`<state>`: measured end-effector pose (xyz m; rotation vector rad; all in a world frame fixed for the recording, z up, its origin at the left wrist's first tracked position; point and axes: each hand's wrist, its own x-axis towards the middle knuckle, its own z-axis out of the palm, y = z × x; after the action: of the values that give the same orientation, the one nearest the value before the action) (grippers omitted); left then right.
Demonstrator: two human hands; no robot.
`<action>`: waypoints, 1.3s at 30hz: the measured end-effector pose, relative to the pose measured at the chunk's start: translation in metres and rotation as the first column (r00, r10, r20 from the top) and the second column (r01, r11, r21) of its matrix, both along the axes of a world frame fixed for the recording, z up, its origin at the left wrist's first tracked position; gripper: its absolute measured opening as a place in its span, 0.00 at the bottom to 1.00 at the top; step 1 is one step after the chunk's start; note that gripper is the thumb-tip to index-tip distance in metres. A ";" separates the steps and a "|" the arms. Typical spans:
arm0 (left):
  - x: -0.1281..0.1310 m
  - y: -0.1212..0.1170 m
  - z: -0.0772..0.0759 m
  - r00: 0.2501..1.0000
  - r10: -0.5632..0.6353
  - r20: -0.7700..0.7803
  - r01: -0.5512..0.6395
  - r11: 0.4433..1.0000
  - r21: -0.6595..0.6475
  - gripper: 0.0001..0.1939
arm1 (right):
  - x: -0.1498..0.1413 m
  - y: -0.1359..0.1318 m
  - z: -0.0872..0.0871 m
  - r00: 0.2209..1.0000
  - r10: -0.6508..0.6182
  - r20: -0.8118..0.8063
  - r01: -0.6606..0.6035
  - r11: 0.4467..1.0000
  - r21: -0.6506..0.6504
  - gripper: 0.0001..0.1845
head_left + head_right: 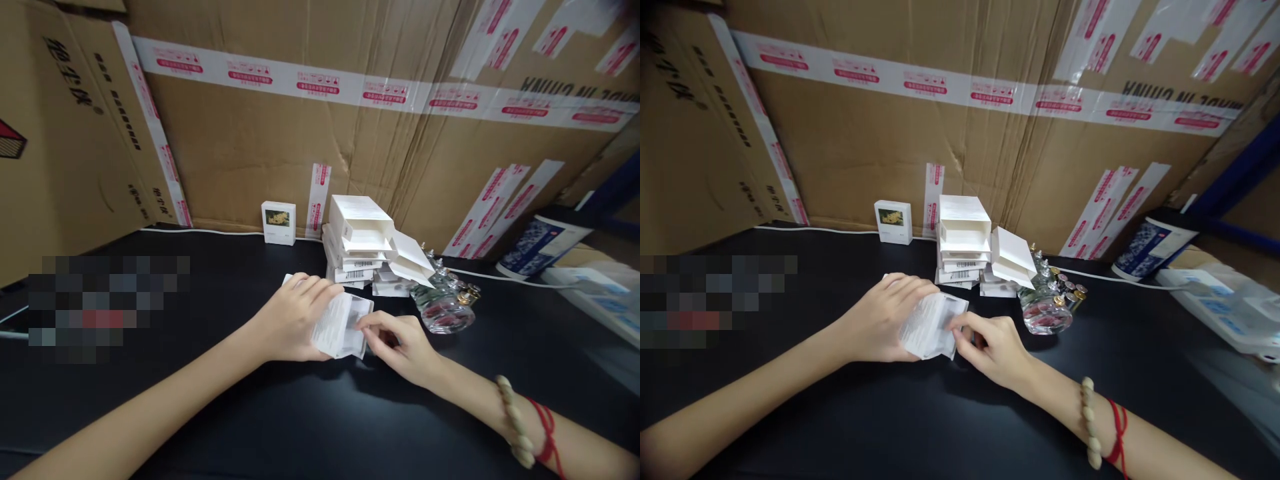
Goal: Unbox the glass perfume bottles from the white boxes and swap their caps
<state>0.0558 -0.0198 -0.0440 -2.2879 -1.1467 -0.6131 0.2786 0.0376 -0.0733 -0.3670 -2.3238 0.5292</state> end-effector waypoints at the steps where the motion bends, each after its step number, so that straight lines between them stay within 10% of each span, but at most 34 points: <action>1: 0.000 -0.001 -0.001 1.000 -0.005 0.001 0.005 1.000 0.017 0.36 | 0.000 0.000 0.000 1.000 -0.017 0.026 0.018 0.999 -0.046 0.07; 10: 0.006 -0.004 -0.001 0.995 0.035 0.099 -0.048 0.991 0.126 0.35 | 0.002 0.003 0.008 0.976 -0.216 0.024 0.207 0.889 -0.408 0.15; 19: 0.003 -0.003 -0.005 0.998 -0.054 -0.021 0.056 0.985 0.166 0.26 | 0.003 -0.012 0.009 0.999 0.023 0.038 -0.004 0.899 -0.437 0.20; 33: -0.068 0.017 0.022 0.987 0.149 -0.065 -0.115 0.924 0.365 0.35 | 0.008 -0.006 0.015 0.952 0.042 -0.302 -0.023 0.998 0.066 0.13; 39: -0.078 0.031 -0.001 0.953 0.292 0.078 -0.295 0.955 0.034 0.36 | 0.010 -0.007 0.024 0.962 0.002 -0.272 0.067 0.967 0.245 0.09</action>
<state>-0.0222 0.0115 -0.0451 -2.0170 -1.4585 -0.6012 0.2887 0.0302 -0.0498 -0.1967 -2.0824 0.2437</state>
